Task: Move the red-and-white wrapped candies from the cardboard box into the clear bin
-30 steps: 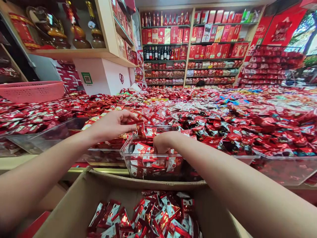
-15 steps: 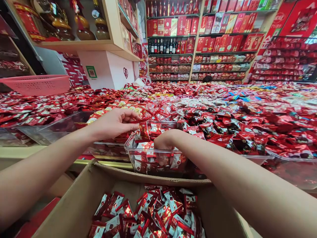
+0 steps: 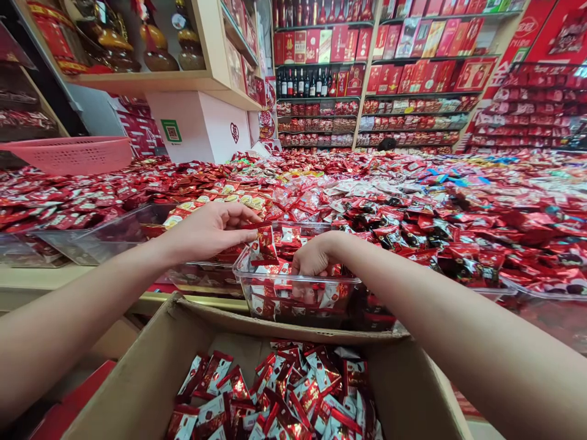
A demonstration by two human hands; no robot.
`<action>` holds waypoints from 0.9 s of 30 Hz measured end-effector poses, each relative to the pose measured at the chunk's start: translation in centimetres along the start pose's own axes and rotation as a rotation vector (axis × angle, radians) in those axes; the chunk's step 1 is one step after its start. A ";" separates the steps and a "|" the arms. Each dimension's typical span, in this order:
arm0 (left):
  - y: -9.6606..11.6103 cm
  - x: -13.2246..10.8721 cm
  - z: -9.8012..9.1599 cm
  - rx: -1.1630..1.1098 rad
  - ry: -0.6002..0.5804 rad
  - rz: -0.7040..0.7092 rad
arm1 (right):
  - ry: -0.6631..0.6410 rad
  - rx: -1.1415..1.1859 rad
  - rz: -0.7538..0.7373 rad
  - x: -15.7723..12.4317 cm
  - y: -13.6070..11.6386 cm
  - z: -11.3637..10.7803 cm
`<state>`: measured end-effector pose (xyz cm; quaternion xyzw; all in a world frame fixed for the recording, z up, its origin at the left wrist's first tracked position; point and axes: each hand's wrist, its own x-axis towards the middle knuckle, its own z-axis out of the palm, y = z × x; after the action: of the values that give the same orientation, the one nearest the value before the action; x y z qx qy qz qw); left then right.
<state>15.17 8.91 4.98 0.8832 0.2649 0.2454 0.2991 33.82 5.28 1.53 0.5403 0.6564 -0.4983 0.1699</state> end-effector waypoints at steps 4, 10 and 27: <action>0.3 0.1 0.3 -0.044 -0.008 -0.003 | -0.002 0.059 -0.026 -0.5 0.5 0.0; 0.7 0.2 0.8 -0.057 -0.024 0.009 | -0.011 0.100 -0.057 -0.5 0.6 0.1; 0.7 0.1 1.7 0.080 -0.085 0.048 | 0.085 -0.061 0.055 -0.9 0.1 0.2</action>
<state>16.50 7.76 4.26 0.9102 0.2402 0.2042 0.2684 34.14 4.65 2.08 0.5734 0.6630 -0.4497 0.1718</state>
